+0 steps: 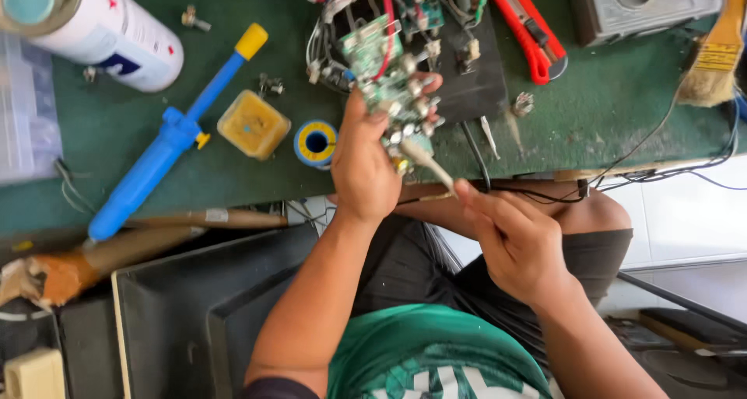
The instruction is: The person holds a green circuit board with multiple potentiometers and uses a soldering iron to work on the components. They also use a blue desoldering pump to remove solder and a toothbrush to clean the board surface.
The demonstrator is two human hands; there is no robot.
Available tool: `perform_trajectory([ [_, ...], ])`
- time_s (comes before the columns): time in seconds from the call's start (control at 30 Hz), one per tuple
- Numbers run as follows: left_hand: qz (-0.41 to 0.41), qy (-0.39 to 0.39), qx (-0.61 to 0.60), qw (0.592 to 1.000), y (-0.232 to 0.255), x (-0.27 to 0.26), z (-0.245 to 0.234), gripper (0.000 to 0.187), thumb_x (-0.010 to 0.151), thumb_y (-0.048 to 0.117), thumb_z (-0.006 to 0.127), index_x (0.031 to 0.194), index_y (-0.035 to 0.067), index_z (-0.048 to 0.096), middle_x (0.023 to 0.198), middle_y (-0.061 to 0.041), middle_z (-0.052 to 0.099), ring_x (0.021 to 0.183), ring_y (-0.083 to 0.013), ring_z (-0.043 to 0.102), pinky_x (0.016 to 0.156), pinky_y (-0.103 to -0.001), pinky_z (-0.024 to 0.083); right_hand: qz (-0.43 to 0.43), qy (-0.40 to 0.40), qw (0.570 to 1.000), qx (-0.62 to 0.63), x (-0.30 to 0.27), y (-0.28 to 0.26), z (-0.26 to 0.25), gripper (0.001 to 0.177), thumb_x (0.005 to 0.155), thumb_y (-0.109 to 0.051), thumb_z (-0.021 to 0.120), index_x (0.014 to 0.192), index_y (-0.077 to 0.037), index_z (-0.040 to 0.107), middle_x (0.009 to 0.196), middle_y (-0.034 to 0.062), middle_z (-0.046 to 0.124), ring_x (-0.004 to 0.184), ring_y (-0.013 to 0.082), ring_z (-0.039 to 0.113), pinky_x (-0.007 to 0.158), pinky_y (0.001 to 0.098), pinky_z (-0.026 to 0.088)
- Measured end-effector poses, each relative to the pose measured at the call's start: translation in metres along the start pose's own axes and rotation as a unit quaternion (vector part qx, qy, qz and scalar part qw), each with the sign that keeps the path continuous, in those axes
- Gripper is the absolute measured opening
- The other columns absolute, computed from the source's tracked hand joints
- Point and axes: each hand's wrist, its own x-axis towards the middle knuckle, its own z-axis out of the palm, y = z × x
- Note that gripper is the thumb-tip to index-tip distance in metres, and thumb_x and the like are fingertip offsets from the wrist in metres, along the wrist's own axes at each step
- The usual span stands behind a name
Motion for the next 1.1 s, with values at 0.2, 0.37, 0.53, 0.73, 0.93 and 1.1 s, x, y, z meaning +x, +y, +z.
perform_trajectory([
  [0.2, -0.008, 0.007, 0.040, 0.999, 0.000, -0.003, -0.003, 0.051, 0.111, 0.014, 0.030, 0.153, -0.007, 0.047, 0.141, -0.027, 0.068, 0.129, -0.0339, 0.069, 0.105, -0.042, 0.064, 0.011, -0.014, 1.000, -0.001, 0.002, 0.004, -0.004, 0.026, 0.107, -0.003, 0.058, 0.127, 0.001, 0.074, 0.120, 0.0128, 0.081, 0.103, 0.0242, 0.080, 0.094, 0.0341, 0.061],
  [0.37, -0.006, 0.037, 0.001, 0.999, 0.003, -0.001, 0.004, 0.051, 0.106, 0.024, 0.041, 0.148, -0.004, 0.051, 0.133, -0.029, 0.071, 0.114, -0.0313, 0.072, 0.097, -0.040, 0.060, 0.031, -0.042, 0.996, 0.066, -0.002, 0.005, -0.015, 0.030, 0.103, 0.001, 0.062, 0.132, 0.002, 0.071, 0.091, 0.0099, 0.072, 0.064, 0.0143, 0.059, 0.064, 0.0260, 0.050],
  [0.53, -0.031, 0.078, -0.040, 0.996, -0.003, -0.001, 0.006, 0.050, 0.104, 0.022, 0.045, 0.145, -0.005, 0.054, 0.128, -0.031, 0.073, 0.111, -0.0332, 0.073, 0.094, -0.041, 0.061, 0.006, -0.038, 0.999, 0.034, 0.010, -0.004, -0.010, 0.028, 0.107, 0.001, 0.061, 0.132, 0.002, 0.072, 0.089, 0.0099, 0.065, 0.072, 0.0196, 0.058, 0.071, 0.0307, 0.048],
  [0.73, -0.032, 0.094, -0.072, 0.992, -0.010, 0.002, -0.002, 0.051, 0.105, 0.020, 0.044, 0.150, -0.001, 0.051, 0.126, -0.033, 0.073, 0.107, -0.0343, 0.073, 0.097, -0.045, 0.059, 0.030, -0.032, 0.998, 0.046, 0.009, 0.003, -0.006, 0.025, 0.105, -0.002, 0.064, 0.128, 0.001, 0.073, 0.102, 0.0124, 0.076, 0.074, 0.0179, 0.070, 0.069, 0.0274, 0.055],
  [0.93, -0.036, 0.133, -0.075, 0.988, -0.011, 0.002, 0.003, 0.053, 0.101, 0.019, 0.045, 0.149, -0.002, 0.052, 0.123, -0.031, 0.073, 0.107, -0.0356, 0.073, 0.095, -0.046, 0.060, 0.003, -0.041, 0.998, 0.054, 0.010, 0.005, -0.012, 0.027, 0.105, -0.004, 0.060, 0.128, 0.002, 0.072, 0.111, 0.0161, 0.078, 0.093, 0.0239, 0.077, 0.084, 0.0315, 0.059],
  [1.1, -0.020, 0.123, -0.066, 0.990, -0.008, 0.001, 0.006, 0.051, 0.106, 0.017, 0.041, 0.154, 0.001, 0.049, 0.121, -0.028, 0.075, 0.104, -0.0337, 0.072, 0.096, -0.047, 0.060, 0.021, -0.025, 0.998, 0.045, -0.002, 0.007, 0.005, 0.026, 0.107, -0.004, 0.061, 0.131, -0.001, 0.072, 0.086, 0.0105, 0.068, 0.064, 0.0207, 0.059, 0.062, 0.0320, 0.047],
])
